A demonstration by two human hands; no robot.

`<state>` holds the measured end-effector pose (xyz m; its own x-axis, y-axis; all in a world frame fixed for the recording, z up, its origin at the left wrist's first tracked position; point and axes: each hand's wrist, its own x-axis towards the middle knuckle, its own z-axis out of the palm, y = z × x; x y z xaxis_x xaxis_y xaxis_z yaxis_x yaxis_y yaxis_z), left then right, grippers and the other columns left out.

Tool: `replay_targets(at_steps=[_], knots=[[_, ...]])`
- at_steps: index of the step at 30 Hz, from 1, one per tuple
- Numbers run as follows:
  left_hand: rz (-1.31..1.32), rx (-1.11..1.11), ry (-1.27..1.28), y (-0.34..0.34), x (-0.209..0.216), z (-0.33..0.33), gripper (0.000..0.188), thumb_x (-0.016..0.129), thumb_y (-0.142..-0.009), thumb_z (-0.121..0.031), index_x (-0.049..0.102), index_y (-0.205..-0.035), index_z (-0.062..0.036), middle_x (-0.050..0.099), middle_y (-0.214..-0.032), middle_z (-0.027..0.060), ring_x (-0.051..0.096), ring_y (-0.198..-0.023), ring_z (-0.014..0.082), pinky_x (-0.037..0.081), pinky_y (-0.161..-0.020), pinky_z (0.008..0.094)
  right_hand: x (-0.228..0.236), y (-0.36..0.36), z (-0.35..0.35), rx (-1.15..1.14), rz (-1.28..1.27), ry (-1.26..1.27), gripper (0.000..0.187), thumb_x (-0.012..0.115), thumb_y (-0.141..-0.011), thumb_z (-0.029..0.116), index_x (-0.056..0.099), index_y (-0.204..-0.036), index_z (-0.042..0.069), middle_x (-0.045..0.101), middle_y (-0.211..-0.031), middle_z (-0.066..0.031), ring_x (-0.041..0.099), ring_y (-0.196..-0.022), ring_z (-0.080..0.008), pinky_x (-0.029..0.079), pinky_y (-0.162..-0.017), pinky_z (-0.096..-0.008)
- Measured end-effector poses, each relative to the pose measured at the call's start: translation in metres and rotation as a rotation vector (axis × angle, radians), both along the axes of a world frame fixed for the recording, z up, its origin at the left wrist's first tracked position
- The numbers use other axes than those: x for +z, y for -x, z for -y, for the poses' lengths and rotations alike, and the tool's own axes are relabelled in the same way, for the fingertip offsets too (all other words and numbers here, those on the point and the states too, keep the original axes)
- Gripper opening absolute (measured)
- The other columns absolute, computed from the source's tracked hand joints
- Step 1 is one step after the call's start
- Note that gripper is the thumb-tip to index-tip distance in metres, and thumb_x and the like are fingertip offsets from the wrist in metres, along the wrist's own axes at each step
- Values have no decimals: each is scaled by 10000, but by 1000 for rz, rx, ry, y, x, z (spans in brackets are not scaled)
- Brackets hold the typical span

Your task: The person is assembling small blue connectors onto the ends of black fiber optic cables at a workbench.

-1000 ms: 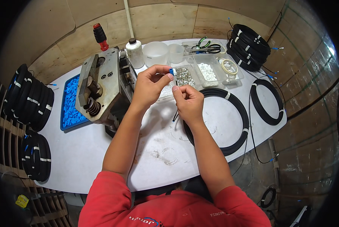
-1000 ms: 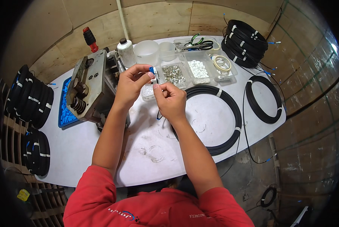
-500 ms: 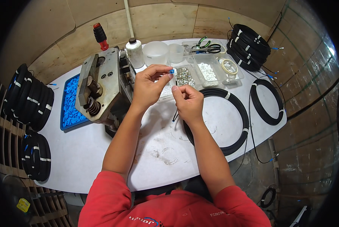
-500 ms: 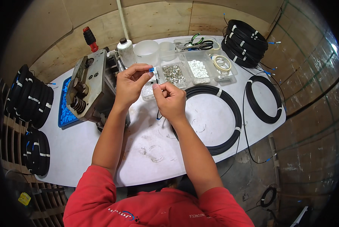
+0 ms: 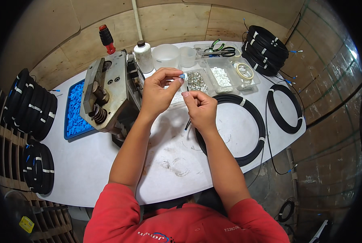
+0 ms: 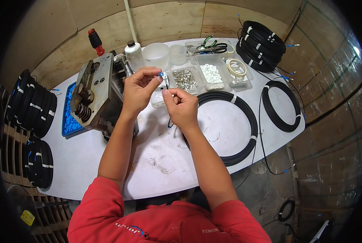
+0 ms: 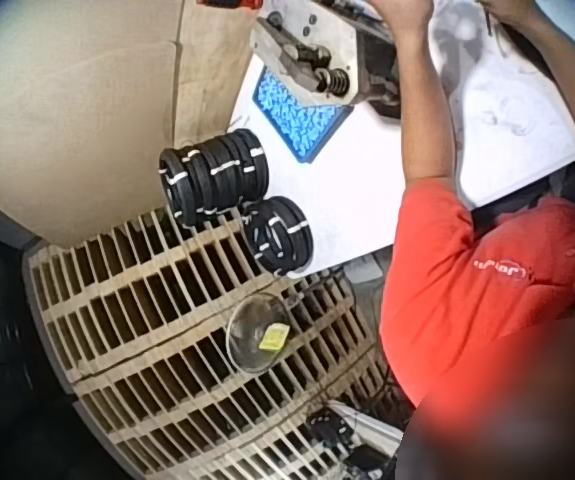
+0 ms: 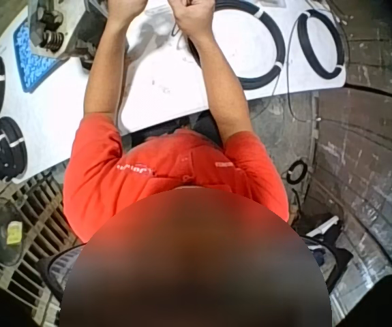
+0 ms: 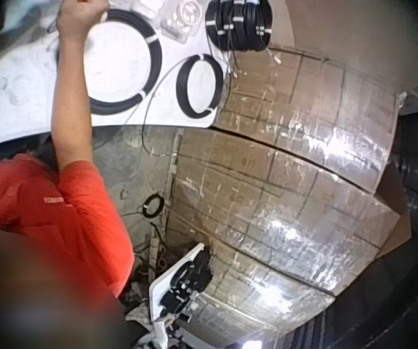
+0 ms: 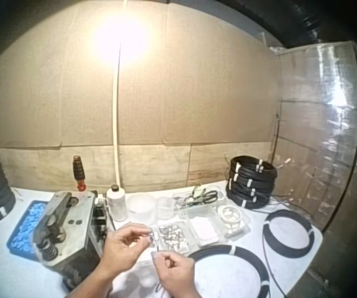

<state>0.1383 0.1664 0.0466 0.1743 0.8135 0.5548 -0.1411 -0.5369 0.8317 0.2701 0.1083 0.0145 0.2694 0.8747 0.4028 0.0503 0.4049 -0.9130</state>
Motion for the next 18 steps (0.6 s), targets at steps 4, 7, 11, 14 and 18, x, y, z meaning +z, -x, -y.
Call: replay_targets(at_steps=[4,7,11,14,18], knots=[[-9,5,8,1,1,1,174,666,-844,48,666,-1016,21,642,-1037,65,623,-914,108,516,-806,233,0,0,0,29,-32,22,153,689,-873,126,680,-798,-8,426,-518,94,330,-491,3,265,-444,-208],[-21,8,-29,1,1,1,180,667,-840,49,667,-1017,19,640,-1045,74,623,-923,115,521,-807,240,-2,-2,-1,23,-14,14,154,690,-872,129,679,-794,-4,428,-518,91,332,-493,1,268,-447,-210],[-48,41,-113,0,3,1,190,670,-819,66,683,-1002,16,637,-1055,92,627,-924,130,532,-800,253,-4,-2,-3,19,-1,12,155,690,-870,131,677,-788,1,429,-514,86,336,-490,-1,270,-445,-214],[-64,70,-153,1,4,2,195,672,-807,73,692,-991,13,637,-1057,101,629,-921,135,533,-798,256,-4,-2,-2,19,3,17,155,690,-869,132,676,-782,4,428,-509,83,338,-487,-2,272,-444,-216],[-51,85,-156,-1,4,3,182,678,-816,53,690,-994,16,659,-1025,93,634,-901,125,529,-796,251,-4,-2,-3,17,6,8,158,691,-868,132,674,-778,4,428,-504,83,339,-483,-2,273,-442,-216]])
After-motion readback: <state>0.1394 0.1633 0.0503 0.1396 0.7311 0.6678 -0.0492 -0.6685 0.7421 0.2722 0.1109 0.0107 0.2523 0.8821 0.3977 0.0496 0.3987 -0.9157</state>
